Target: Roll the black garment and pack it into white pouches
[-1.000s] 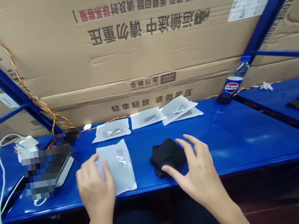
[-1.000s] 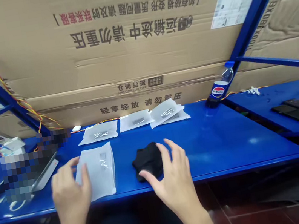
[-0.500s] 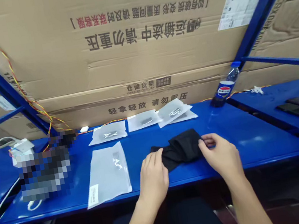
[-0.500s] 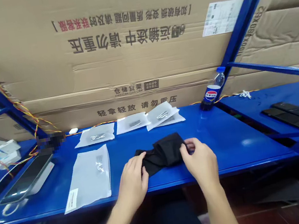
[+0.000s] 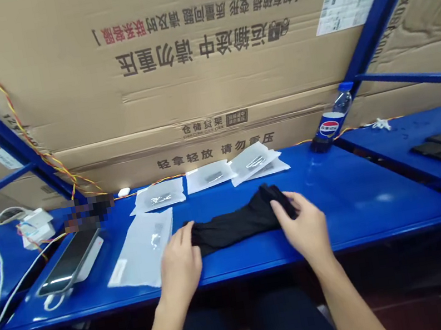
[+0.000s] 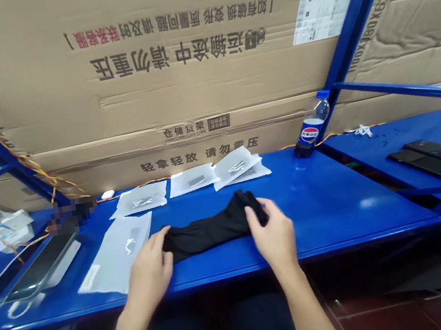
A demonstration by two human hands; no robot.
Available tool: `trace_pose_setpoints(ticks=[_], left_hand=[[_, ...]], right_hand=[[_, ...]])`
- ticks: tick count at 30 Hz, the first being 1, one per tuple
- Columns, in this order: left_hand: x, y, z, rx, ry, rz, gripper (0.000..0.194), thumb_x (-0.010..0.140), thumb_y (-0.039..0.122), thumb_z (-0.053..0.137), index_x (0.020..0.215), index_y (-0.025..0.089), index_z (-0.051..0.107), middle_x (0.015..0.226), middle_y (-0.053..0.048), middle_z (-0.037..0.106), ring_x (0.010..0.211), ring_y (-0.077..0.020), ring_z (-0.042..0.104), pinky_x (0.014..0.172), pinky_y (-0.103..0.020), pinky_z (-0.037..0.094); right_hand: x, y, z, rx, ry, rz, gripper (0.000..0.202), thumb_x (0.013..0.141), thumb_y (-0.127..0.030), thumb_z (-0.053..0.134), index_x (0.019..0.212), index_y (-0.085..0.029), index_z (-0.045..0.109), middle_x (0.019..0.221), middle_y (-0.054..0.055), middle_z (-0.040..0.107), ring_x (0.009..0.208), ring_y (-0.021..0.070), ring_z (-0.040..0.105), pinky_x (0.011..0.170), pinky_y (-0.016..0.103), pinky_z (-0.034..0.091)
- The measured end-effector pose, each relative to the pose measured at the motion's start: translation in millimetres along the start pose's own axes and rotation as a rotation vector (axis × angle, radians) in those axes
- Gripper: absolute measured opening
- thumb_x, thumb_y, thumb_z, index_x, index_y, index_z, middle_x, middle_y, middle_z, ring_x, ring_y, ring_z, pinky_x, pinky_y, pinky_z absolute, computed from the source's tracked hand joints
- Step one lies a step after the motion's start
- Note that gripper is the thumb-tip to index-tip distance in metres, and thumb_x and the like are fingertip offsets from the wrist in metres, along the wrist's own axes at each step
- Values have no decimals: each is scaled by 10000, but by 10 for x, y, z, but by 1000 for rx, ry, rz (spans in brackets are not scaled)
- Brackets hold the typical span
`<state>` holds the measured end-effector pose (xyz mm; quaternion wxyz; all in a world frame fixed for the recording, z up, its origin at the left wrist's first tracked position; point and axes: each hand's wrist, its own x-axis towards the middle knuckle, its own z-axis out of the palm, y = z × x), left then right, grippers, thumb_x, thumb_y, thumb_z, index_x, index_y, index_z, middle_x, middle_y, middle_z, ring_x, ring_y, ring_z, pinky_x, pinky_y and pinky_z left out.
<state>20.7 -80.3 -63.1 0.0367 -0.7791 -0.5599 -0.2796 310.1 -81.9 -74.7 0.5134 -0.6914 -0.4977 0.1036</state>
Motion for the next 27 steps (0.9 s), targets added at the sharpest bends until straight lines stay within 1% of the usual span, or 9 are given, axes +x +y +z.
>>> trace_pose_setpoints(ticks=[2,5,9,13,17,20,23,25,27], left_hand=[[19,-145,-94,0,-5,-43,500,943,119,441,1408,169,618,1315,-146,731,1210,-322,705,1041,-506,585],[119,-226,-186,-67,-20,-115,409,1010,249,451,1359,187,656,1273,-131,742,1179,-322,708,1035,-502,577],[345,-224,-209,-182,-87,-160,355,1002,395,530,1197,196,750,1111,-114,752,1093,-318,704,1015,-489,559],[516,-272,-234,-237,-155,-128,215,877,315,621,965,229,797,922,-70,745,958,-288,701,904,-445,576],[564,-270,-327,-306,-159,-86,132,778,185,575,819,228,692,931,-42,753,953,-262,696,897,-427,568],[491,-187,-467,-372,-110,-67,103,827,166,525,792,232,596,942,-35,765,958,-242,711,910,-417,568],[256,-74,-678,-487,41,47,199,920,173,518,732,237,533,865,-30,747,907,-221,713,871,-383,576],[25,-2,-811,-508,65,151,261,961,151,522,717,239,551,767,-16,704,823,-202,694,790,-343,576],[-200,60,-889,-481,-23,216,241,955,110,515,779,246,609,735,-7,676,744,-186,665,690,-307,558]], right_hand=[[104,102,-72,-56,-1,80,441,930,-551,584,1158,-198,717,954,120,798,892,329,751,845,474,573],[201,156,-78,-59,-50,23,487,945,-607,530,1116,-195,726,1054,152,781,1013,341,726,925,510,556],[330,87,49,-3,-106,-32,523,816,-674,696,1059,-213,740,1152,170,756,1150,382,660,1011,551,516],[484,58,116,128,-220,-38,408,777,-631,730,830,-226,716,956,124,776,955,341,705,924,523,555],[497,41,66,267,-243,-12,448,834,-649,700,934,-213,707,975,106,787,848,281,734,806,444,604],[422,9,-88,390,-237,-6,479,837,-653,735,1030,-218,680,1004,106,791,938,284,753,859,433,618],[304,28,-382,477,-297,-37,450,837,-597,798,1094,-240,705,1063,105,797,1015,297,757,905,442,625],[205,96,-608,467,-440,-93,333,861,-548,805,999,-250,749,1075,108,802,1096,322,747,991,492,608],[100,185,-793,403,-646,-169,265,915,-511,757,845,-256,767,1018,99,810,1162,338,732,1114,571,536]])
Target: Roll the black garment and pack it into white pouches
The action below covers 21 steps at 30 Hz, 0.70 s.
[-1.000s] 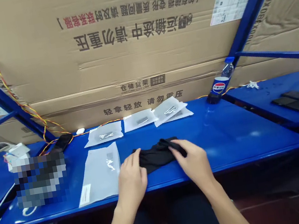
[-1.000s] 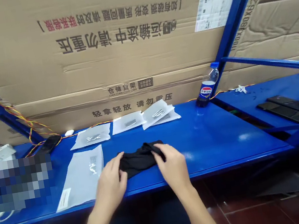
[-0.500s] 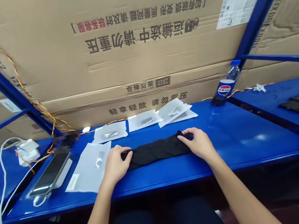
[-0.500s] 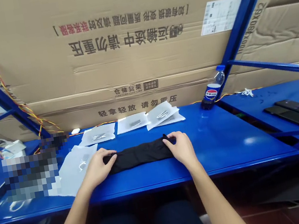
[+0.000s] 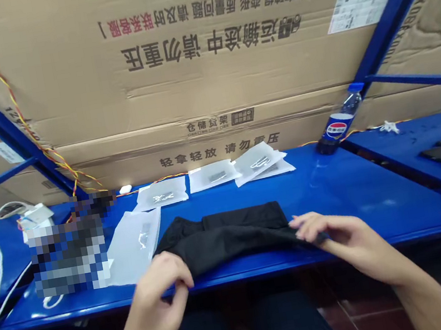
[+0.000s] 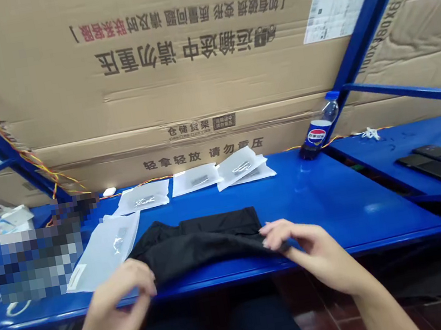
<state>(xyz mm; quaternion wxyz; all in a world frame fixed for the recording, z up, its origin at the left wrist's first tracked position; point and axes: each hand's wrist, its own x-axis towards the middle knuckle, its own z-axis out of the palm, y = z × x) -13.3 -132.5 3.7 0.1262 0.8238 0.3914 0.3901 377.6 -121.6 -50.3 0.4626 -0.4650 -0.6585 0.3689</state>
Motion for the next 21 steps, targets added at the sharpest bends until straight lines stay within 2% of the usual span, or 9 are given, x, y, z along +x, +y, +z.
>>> trace_pose_setpoints(ticks=[1,3,5,7,9,11,17,19,21], left_hand=[[-78,46,11,6,-27,2,219,946,104,519,823,248,628,744,-9,673,731,-184,655,666,-301,553],[-158,91,77,73,-10,0,171,943,118,556,946,248,667,840,-31,699,799,-200,666,702,-316,564],[-140,83,179,201,22,23,171,950,181,636,1096,249,695,1022,-73,727,977,-249,681,831,-375,580],[-67,42,273,303,-53,71,187,946,239,703,1132,255,711,1140,-90,722,1074,-280,669,898,-413,571],[13,-17,322,317,-178,121,47,965,238,694,1006,244,716,1099,-75,726,1005,-258,679,848,-383,567],[89,-96,313,301,-234,151,124,1016,196,611,931,229,694,992,-53,728,885,-214,682,764,-332,553],[363,-286,146,364,-58,205,310,1107,199,418,1094,219,727,992,-69,764,876,-199,703,778,-318,558],[368,-219,132,339,-124,238,282,1108,239,462,1065,227,741,938,-54,759,843,-197,687,762,-321,545],[276,-99,145,311,-257,234,223,1084,345,566,1010,236,746,856,-31,735,769,-193,660,706,-317,522]], right_hand=[[-83,9,-28,-36,-90,-5,282,943,-494,724,790,-260,765,984,92,812,1182,341,727,1166,607,486],[-189,25,-38,-107,-172,-9,308,975,-455,669,747,-269,759,959,82,814,1207,346,721,1213,657,414],[-217,26,-2,-154,-161,-5,292,972,-402,645,729,-269,738,984,80,818,1227,353,716,1212,681,402],[-202,15,49,-178,-141,-1,230,931,-338,648,720,-268,708,1006,75,820,1241,358,711,1208,691,401],[-177,8,91,-189,-120,5,156,876,-280,647,725,-268,685,1034,70,821,1251,358,710,1218,692,385],[-151,17,126,-190,-82,10,102,832,-248,639,735,-267,663,1058,70,822,1251,359,714,1228,688,374],[7,85,256,-229,56,-18,70,833,-253,574,788,-265,625,1093,82,821,1256,356,718,1212,659,411],[27,92,246,-283,40,-54,75,833,-244,566,788,-266,622,1113,77,818,1294,351,696,1222,656,398],[-13,87,183,-357,-26,-79,95,846,-242,577,788,-268,647,1174,66,808,1352,351,654,1236,675,366]])
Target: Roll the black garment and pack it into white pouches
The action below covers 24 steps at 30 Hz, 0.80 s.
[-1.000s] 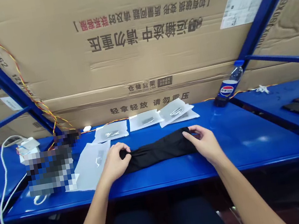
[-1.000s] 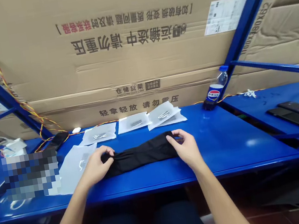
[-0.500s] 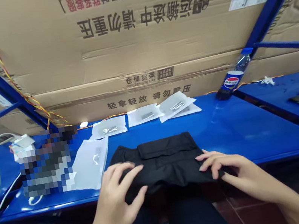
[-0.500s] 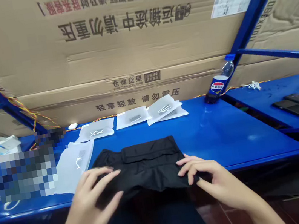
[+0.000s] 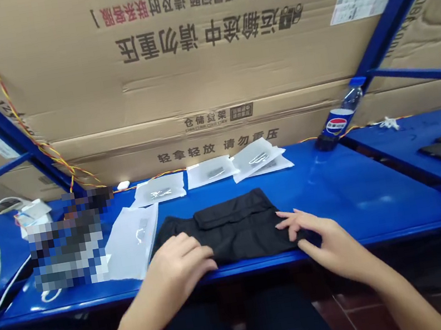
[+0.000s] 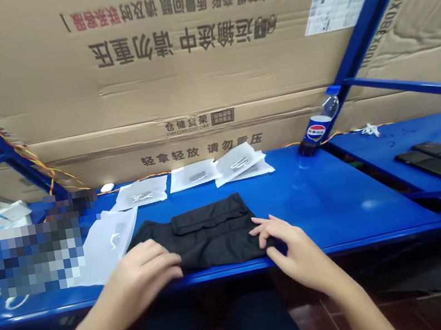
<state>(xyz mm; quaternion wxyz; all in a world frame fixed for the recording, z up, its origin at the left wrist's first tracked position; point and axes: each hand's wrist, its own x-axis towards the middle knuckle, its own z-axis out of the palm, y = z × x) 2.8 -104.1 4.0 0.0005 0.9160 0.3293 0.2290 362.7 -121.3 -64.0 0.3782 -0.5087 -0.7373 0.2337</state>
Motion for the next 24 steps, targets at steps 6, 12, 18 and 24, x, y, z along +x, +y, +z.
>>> trace_pose_setpoints(ticks=[6,12,18,24], left_hand=[[-228,159,115,-82,-1,-187,340,1098,365,534,839,218,697,804,-32,699,763,-181,662,701,-291,516],[185,-361,305,53,33,-223,187,1013,352,658,1138,242,743,1147,-82,759,1064,-269,687,927,-405,578],[259,-468,263,-109,-127,-150,175,1021,284,597,1012,236,764,1051,-82,796,1047,-260,720,933,-390,572],[575,-750,175,-476,-81,-480,264,929,461,682,896,224,794,852,-30,787,810,-222,718,811,-328,561]], right_hand=[[-77,11,-182,-105,24,17,240,960,-477,658,872,-284,769,1121,87,812,1230,357,706,1089,578,554],[577,66,-22,-154,70,-149,329,956,-468,637,1195,-284,766,1282,83,765,1301,321,661,1118,550,546],[619,83,67,-214,-36,-188,226,979,-360,583,995,-261,786,1110,81,807,1249,326,684,1078,556,560],[927,81,-17,-61,22,-13,372,985,-565,563,879,-248,727,940,63,778,909,268,708,853,409,563]])
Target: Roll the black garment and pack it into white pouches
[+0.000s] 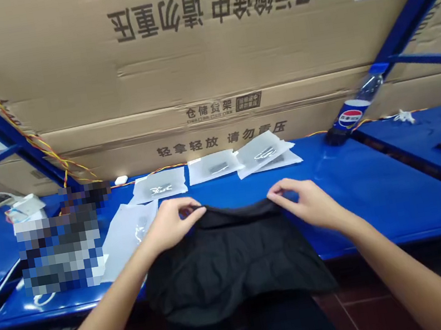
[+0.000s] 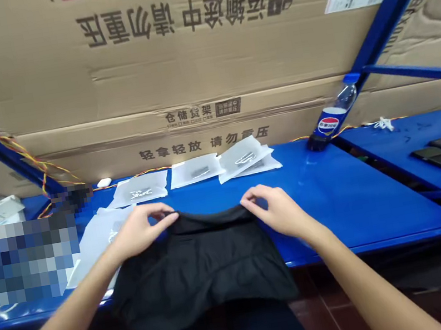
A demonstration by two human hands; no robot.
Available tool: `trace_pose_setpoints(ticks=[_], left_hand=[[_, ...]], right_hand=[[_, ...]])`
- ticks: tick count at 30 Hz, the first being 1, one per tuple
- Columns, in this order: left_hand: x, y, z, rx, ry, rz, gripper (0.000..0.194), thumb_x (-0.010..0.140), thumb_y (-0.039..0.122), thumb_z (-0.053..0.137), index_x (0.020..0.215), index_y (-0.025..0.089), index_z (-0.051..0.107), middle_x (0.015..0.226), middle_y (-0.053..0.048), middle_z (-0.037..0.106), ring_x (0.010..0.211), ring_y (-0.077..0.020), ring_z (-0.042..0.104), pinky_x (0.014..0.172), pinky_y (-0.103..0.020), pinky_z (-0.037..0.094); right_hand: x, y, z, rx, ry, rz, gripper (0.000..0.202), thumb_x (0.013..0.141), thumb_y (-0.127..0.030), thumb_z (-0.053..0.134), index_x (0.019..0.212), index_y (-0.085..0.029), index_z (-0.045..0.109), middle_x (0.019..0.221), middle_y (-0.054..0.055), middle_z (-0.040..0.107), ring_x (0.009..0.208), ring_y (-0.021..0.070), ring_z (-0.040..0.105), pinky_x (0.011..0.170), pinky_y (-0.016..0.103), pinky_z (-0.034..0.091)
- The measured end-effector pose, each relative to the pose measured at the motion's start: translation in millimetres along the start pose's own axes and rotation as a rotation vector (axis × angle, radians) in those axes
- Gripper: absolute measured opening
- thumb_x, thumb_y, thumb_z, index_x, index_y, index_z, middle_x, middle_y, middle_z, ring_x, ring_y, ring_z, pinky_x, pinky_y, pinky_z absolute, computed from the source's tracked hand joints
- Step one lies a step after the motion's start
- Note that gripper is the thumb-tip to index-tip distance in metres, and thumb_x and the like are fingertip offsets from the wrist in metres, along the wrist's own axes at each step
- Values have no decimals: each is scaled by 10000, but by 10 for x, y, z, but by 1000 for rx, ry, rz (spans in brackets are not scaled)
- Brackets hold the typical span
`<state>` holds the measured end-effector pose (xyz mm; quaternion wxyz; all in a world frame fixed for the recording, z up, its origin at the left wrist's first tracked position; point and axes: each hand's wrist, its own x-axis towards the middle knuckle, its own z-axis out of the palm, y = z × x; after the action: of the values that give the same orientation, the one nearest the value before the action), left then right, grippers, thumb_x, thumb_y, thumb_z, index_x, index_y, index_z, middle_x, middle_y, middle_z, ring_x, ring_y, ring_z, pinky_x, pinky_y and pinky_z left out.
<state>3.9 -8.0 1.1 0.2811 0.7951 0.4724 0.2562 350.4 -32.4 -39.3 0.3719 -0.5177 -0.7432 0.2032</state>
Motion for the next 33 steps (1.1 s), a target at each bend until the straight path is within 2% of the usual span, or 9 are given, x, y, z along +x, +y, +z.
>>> trace_pose_setpoints(ticks=[2,6,11,15,21,24,27,30,33], left_hand=[[316,-110,-29,-100,-10,-120,317,842,504,751,846,188,777,719,-26,738,690,-202,677,697,-305,538],[710,-336,-8,-151,-102,-161,399,708,545,852,762,159,771,613,-27,696,580,-172,619,581,-277,487],[694,-479,9,-193,-117,-169,452,741,581,815,869,147,814,630,-34,702,587,-165,613,544,-261,477],[682,-493,-24,-205,-130,-174,452,733,571,832,875,143,813,649,-38,712,603,-167,629,543,-258,493],[681,-264,-219,-161,-9,-90,408,719,548,851,863,170,800,744,-39,753,655,-176,642,594,-280,520],[407,-52,-272,25,20,59,292,790,487,830,866,206,816,841,-37,795,770,-205,703,730,-318,568],[-109,124,-188,216,-119,219,254,831,458,845,966,243,822,1050,-54,824,1011,-263,757,941,-399,599],[-713,181,-13,347,-21,303,272,874,433,838,1079,259,798,1338,-98,754,1258,-310,698,1047,-458,600],[-1207,110,141,458,82,446,371,901,452,818,1194,233,757,1346,-134,747,1268,-325,698,1035,-462,627]], right_hand=[[343,90,33,72,46,91,479,924,-684,572,844,-226,688,819,55,737,784,241,656,759,369,530],[767,254,152,122,-10,153,581,826,-774,599,747,-204,679,672,19,635,651,188,541,638,326,457],[655,358,219,165,-49,160,555,781,-673,712,1031,-178,750,672,-43,569,644,164,524,658,314,462],[624,411,197,219,-58,209,544,766,-662,741,1010,-176,726,630,-61,524,619,164,522,665,332,472],[688,305,-52,263,-4,146,420,753,-605,801,911,-219,753,935,79,771,896,270,711,887,445,580],[473,238,-212,113,-48,1,255,859,-477,739,982,-264,806,1102,83,804,1092,313,734,1050,508,567],[40,193,-280,-43,-189,-121,316,966,-431,615,1176,-303,812,1373,80,739,1385,349,615,1180,611,477],[-493,133,-278,-140,-154,-129,417,1044,-425,547,1422,-327,692,1591,64,574,1555,338,426,1216,627,438],[-967,86,-253,-235,-188,-122,639,958,-500,731,1557,-364,554,1649,62,502,1579,371,371,1189,624,476]])
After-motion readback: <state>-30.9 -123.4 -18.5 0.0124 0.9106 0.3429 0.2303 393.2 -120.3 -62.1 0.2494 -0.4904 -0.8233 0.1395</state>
